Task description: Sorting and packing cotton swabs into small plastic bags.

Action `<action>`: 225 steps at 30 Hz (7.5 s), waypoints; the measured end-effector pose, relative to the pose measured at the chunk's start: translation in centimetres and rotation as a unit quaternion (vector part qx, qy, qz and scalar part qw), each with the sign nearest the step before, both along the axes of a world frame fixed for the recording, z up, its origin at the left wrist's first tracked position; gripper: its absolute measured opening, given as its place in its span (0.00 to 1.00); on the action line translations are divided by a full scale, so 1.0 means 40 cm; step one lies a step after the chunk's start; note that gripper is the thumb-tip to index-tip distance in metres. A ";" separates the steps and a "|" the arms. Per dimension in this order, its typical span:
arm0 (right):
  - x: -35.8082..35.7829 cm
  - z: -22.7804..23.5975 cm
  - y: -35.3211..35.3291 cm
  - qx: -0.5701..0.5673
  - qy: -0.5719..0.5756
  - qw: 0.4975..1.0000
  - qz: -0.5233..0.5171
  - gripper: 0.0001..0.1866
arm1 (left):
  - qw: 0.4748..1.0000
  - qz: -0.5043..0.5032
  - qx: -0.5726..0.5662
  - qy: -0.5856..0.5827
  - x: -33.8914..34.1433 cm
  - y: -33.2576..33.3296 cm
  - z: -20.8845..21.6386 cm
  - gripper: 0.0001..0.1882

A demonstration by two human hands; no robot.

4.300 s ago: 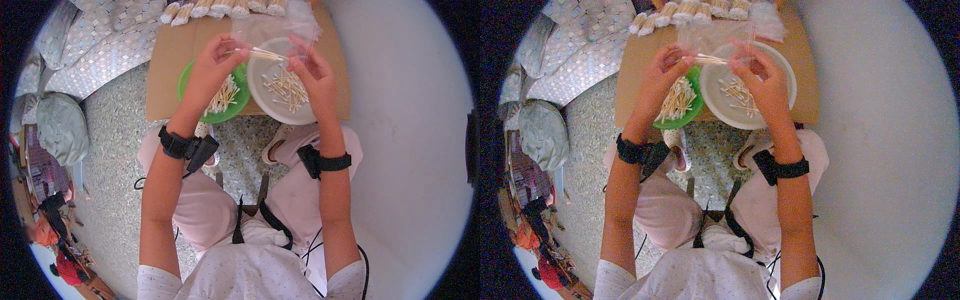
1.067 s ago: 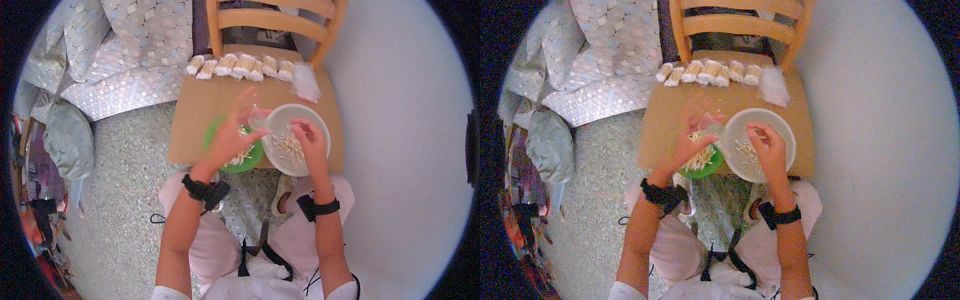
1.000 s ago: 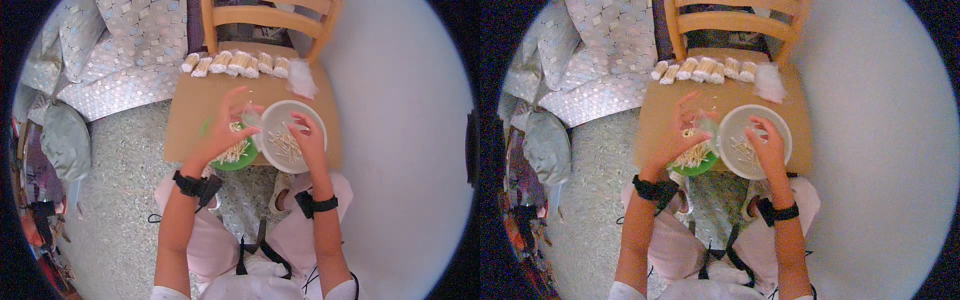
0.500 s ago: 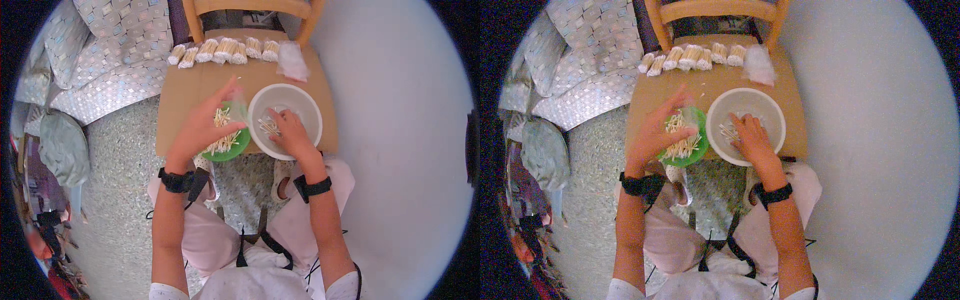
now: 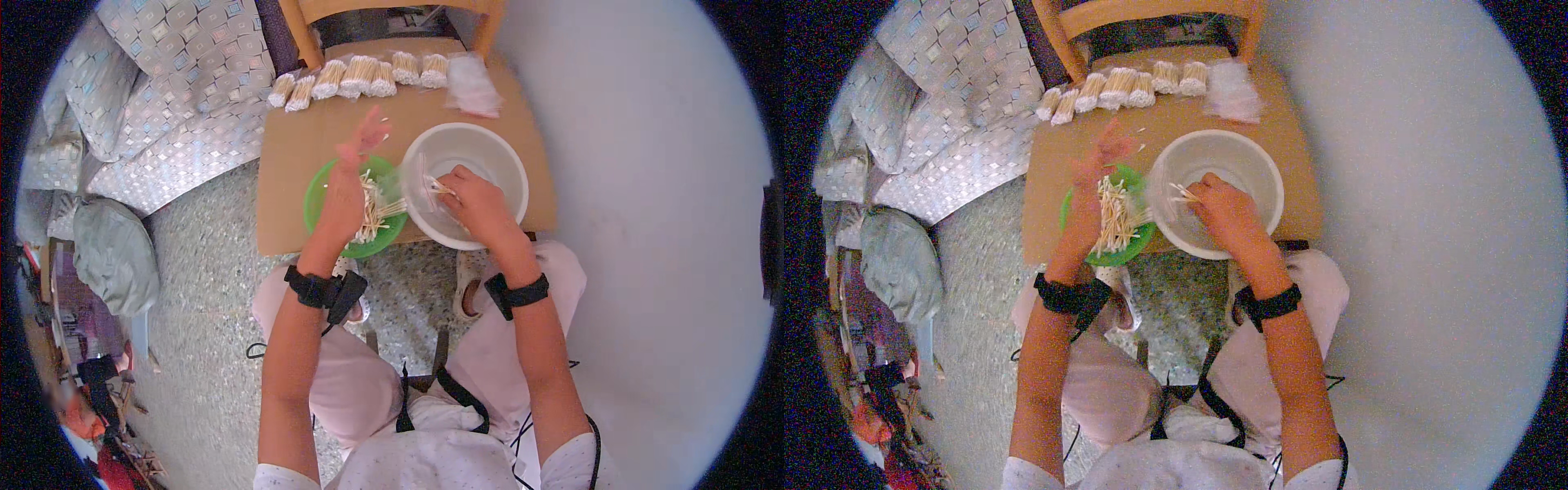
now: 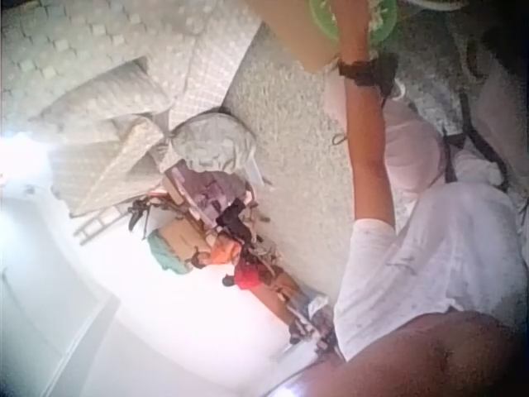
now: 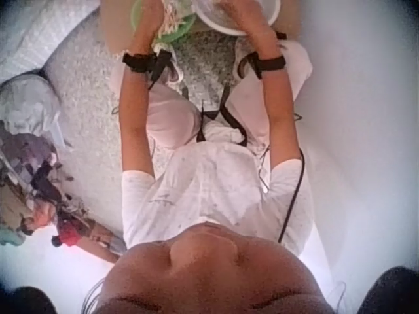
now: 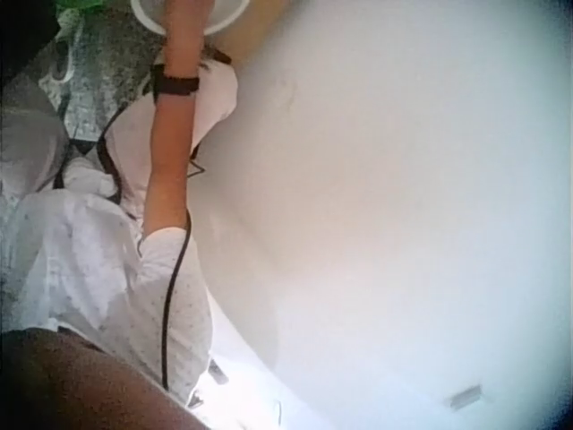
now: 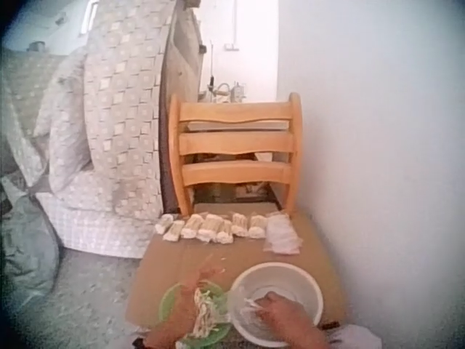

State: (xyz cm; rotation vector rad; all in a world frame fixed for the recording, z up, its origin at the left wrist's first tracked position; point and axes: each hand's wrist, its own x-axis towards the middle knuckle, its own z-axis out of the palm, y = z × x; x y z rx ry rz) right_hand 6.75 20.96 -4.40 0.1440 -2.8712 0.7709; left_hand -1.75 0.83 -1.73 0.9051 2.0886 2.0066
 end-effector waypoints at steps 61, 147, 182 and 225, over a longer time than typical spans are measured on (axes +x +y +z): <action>-0.051 0.066 -0.006 -0.563 0.059 0.817 -0.109 0.11 | 0.958 0.141 -0.124 0.218 0.007 0.097 0.024 0.08; -0.015 0.006 0.029 -0.098 0.048 0.993 -0.036 0.12 | 0.980 0.173 -0.036 0.088 0.010 0.018 0.022 0.26; -0.031 0.047 0.022 -0.400 0.081 0.906 -0.108 0.08 | 0.922 0.193 -0.186 0.279 0.006 0.019 0.035 0.10; -0.033 0.032 -0.031 -0.449 -0.004 0.894 0.018 0.09 | 0.957 0.024 -0.232 0.172 0.064 0.041 0.021 0.33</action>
